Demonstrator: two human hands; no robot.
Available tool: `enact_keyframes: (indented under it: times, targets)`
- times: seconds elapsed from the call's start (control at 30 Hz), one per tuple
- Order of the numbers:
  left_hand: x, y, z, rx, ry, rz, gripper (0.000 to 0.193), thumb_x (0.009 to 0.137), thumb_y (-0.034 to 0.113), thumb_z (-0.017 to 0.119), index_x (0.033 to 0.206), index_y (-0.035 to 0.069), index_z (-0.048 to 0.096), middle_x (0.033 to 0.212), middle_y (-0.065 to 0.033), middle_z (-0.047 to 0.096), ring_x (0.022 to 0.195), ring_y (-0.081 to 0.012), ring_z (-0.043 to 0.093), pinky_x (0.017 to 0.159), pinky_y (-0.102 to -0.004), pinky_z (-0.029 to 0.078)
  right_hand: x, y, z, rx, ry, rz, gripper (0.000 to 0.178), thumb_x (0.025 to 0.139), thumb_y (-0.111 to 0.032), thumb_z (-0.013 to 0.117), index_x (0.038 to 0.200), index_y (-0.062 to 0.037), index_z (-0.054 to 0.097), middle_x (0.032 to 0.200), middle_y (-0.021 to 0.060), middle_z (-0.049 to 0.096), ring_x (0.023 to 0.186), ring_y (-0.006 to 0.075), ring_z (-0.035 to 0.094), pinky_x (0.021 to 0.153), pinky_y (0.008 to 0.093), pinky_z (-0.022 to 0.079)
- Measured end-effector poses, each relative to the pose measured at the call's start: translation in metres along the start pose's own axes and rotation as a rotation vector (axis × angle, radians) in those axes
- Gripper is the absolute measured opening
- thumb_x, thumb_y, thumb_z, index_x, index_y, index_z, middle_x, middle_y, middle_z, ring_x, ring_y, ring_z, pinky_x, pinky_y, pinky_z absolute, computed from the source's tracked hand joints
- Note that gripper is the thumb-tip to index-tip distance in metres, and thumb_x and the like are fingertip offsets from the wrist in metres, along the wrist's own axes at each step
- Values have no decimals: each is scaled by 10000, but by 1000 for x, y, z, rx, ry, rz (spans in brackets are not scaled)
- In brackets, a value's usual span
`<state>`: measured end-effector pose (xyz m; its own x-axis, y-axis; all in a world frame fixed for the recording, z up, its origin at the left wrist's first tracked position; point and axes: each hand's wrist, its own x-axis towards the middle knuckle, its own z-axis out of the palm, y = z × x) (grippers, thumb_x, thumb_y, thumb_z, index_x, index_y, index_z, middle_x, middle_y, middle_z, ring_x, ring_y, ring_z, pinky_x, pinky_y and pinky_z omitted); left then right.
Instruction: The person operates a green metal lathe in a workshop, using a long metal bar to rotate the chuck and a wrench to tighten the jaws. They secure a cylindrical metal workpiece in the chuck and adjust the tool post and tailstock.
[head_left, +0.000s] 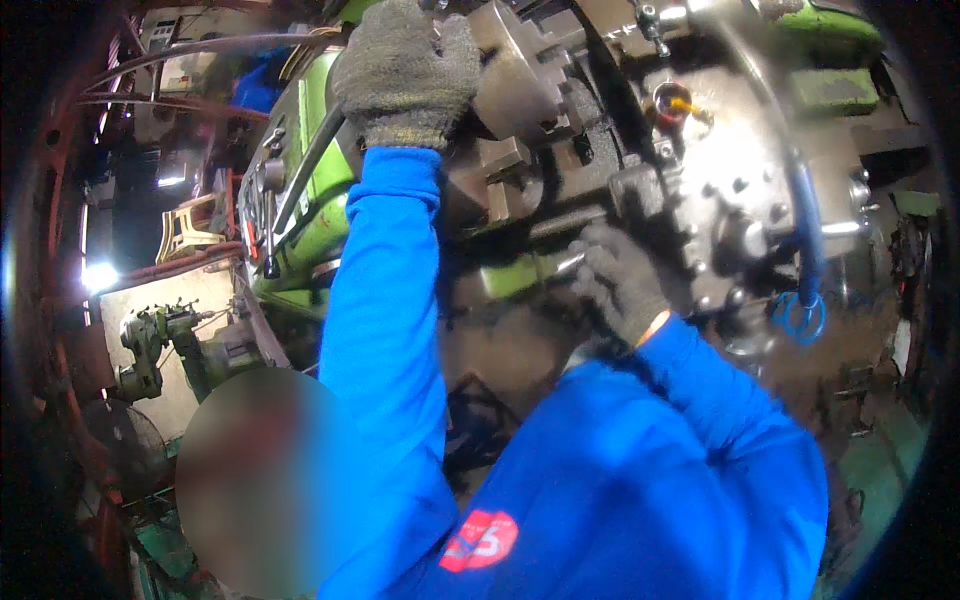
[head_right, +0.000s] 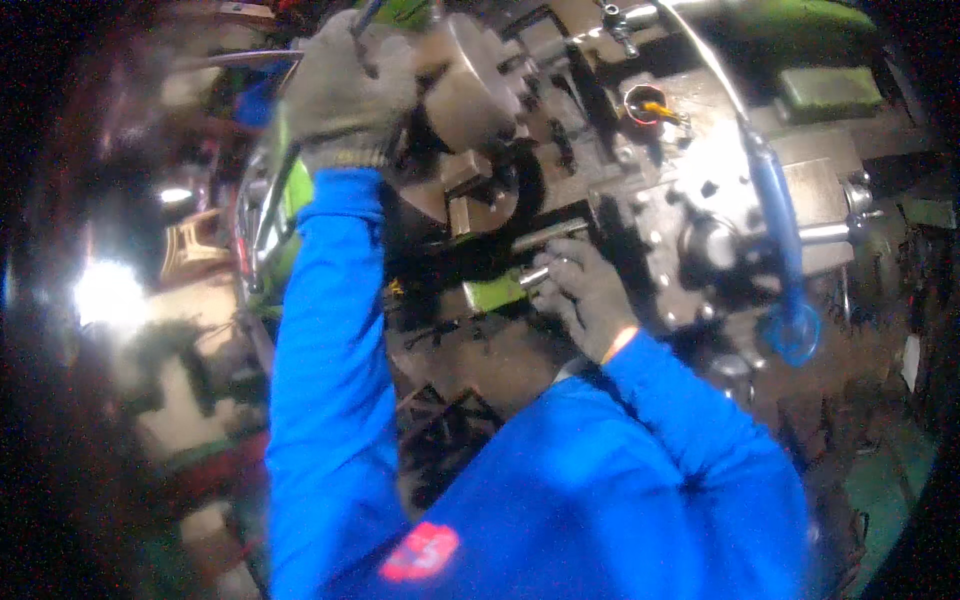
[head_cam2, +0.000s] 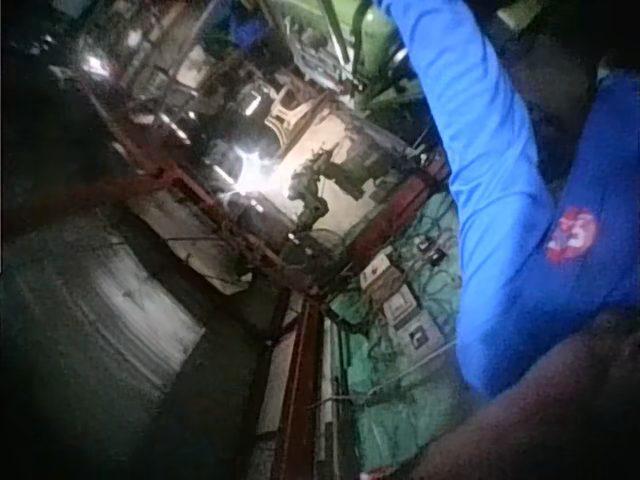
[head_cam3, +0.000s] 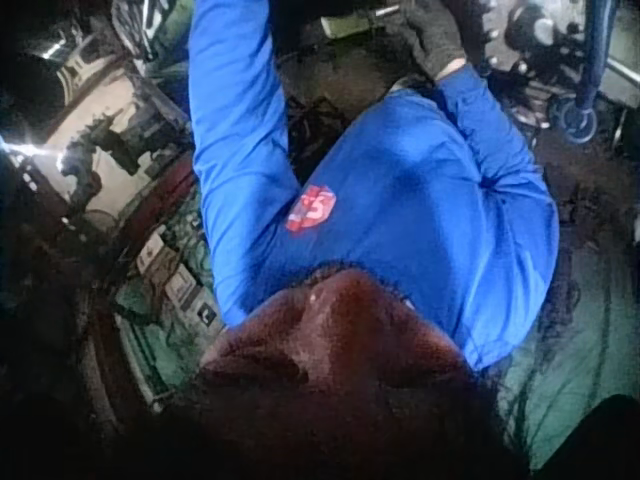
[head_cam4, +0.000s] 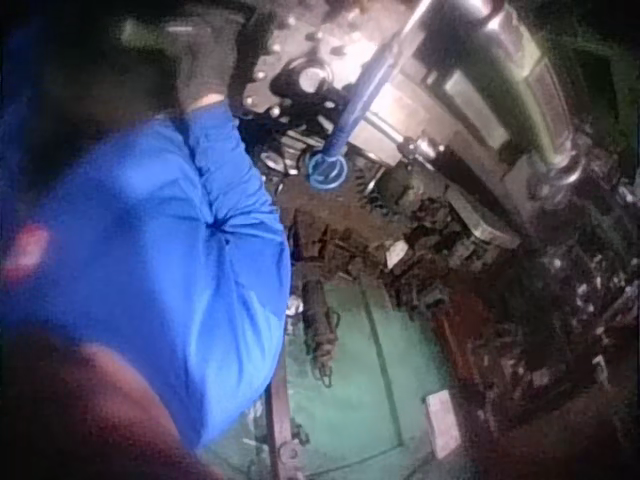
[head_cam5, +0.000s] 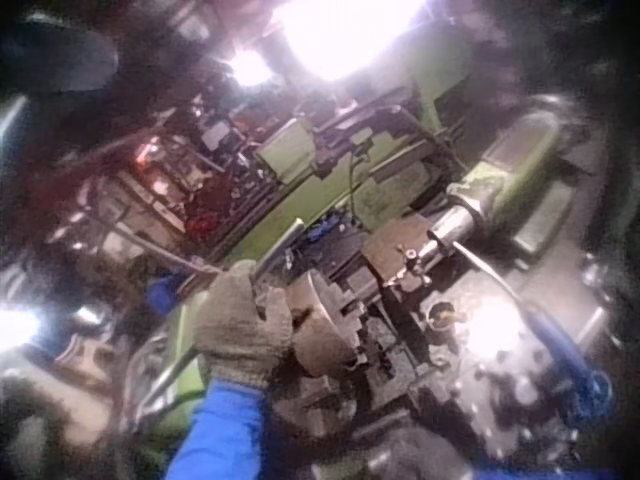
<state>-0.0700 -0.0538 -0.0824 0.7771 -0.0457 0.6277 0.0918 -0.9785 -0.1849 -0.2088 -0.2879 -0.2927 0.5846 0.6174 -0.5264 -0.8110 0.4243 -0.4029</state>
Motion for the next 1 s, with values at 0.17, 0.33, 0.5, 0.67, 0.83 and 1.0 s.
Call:
enact_keyframes:
  times: [0.17,0.33,0.5,0.67,0.83,1.0]
  targets:
    - [3,-6,5,-19,47,50,375,868,410,743,1093,111,720,900,-139,730,811,-365,726,740,-464,594,-14,31,0,-151,-277,-254,330,1086,-162,626,1381,-19,588,1188,150,698,883,185,691,798,367,626]
    - [2,-2,3,1,4,20,378,860,411,757,1088,112,725,871,-138,721,785,-362,718,718,-467,588,-22,24,6,581,-256,301,318,1119,-203,574,1381,-23,592,1148,133,718,860,178,729,786,327,656]
    - [1,-5,6,0,28,23,386,861,411,757,1106,114,731,879,-137,727,797,-360,724,716,-465,589,-18,29,8,737,-328,365,319,1131,-239,556,1362,-22,596,1119,127,731,822,187,746,751,332,673]
    - [2,-4,4,-1,15,39,388,863,390,756,1116,98,729,903,-142,731,820,-355,728,729,-457,591,-23,17,11,794,-382,407,265,1093,-135,618,1333,-23,631,1136,115,708,933,165,748,847,282,663]
    - [4,6,-2,83,3,-45,293,846,284,721,1081,120,664,889,-137,678,820,-367,682,735,-488,538,-19,20,8,766,-331,374,343,1112,-199,581,1400,-13,583,1164,141,722,925,225,744,801,361,665]
    - [2,4,-3,79,15,-32,314,846,281,731,1105,120,656,907,-128,677,813,-353,680,729,-478,538,-27,3,19,540,-360,212,445,1104,-182,586,1507,-13,498,1250,172,695,1082,241,689,878,383,633]
